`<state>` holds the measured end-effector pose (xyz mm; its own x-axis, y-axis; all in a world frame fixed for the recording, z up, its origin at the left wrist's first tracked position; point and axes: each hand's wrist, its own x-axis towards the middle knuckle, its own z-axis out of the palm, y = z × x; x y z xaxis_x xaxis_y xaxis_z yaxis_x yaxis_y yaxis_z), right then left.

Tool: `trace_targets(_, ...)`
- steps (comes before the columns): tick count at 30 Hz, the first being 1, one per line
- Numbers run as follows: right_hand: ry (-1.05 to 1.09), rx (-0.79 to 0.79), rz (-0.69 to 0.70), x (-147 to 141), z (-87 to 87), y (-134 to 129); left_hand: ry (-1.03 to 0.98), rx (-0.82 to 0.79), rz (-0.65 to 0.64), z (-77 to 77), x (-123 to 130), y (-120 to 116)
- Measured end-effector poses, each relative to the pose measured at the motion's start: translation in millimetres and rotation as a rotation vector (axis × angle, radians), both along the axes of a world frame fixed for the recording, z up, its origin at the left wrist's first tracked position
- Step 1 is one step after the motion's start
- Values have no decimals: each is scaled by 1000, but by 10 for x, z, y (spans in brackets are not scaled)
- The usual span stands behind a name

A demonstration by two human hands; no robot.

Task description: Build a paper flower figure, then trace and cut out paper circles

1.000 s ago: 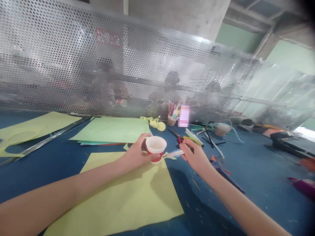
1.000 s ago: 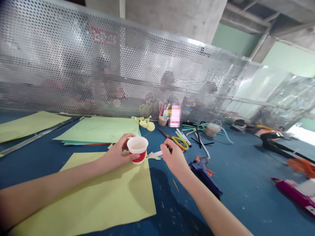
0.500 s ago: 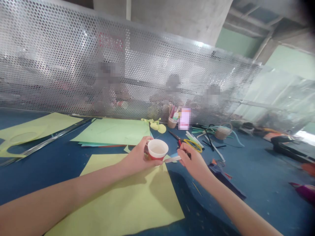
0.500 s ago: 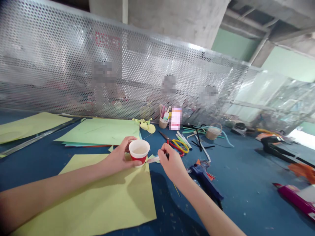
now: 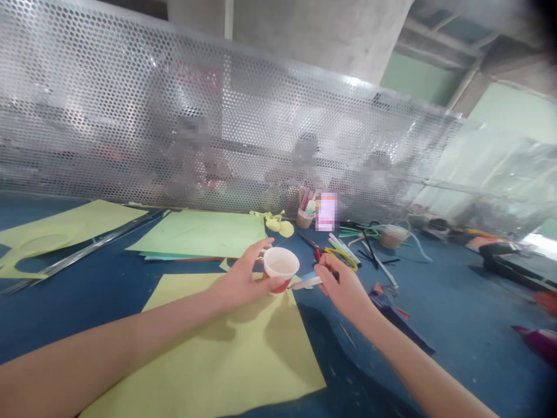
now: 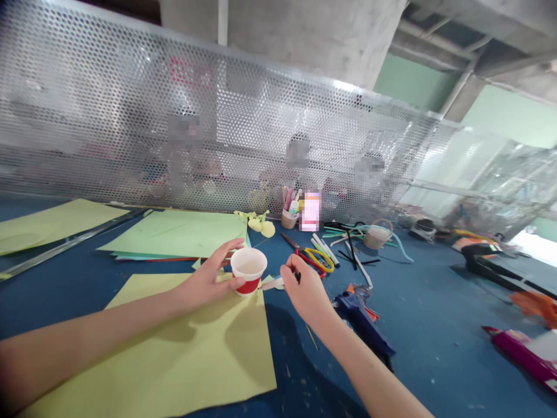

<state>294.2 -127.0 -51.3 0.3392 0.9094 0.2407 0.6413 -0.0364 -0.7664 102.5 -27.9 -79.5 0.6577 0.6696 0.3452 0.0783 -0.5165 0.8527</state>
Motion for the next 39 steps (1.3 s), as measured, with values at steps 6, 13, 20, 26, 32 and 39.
trace_targets(6, -19, 34, 16, 0, -46, 9, 11, 40, -23, 37, -26, -6)
trace_targets(13, -34, 44, 45, -14, -40, -13, -12, 60, -57, 53, -36, -29)
trace_targets(20, -80, 31, 43, -26, -58, -13, -17, 46, -78, 53, -32, -40)
trace_targets(26, -99, 34, 36, -23, -72, -6, -8, 71, -42, 47, -32, -34)
trace_targets(32, -75, 29, 57, -30, -90, 3, -8, 15, -64, 38, -15, -15)
trace_targets(39, -109, 24, 59, -60, -64, -12, 4, -1, -58, 1, -9, 23)
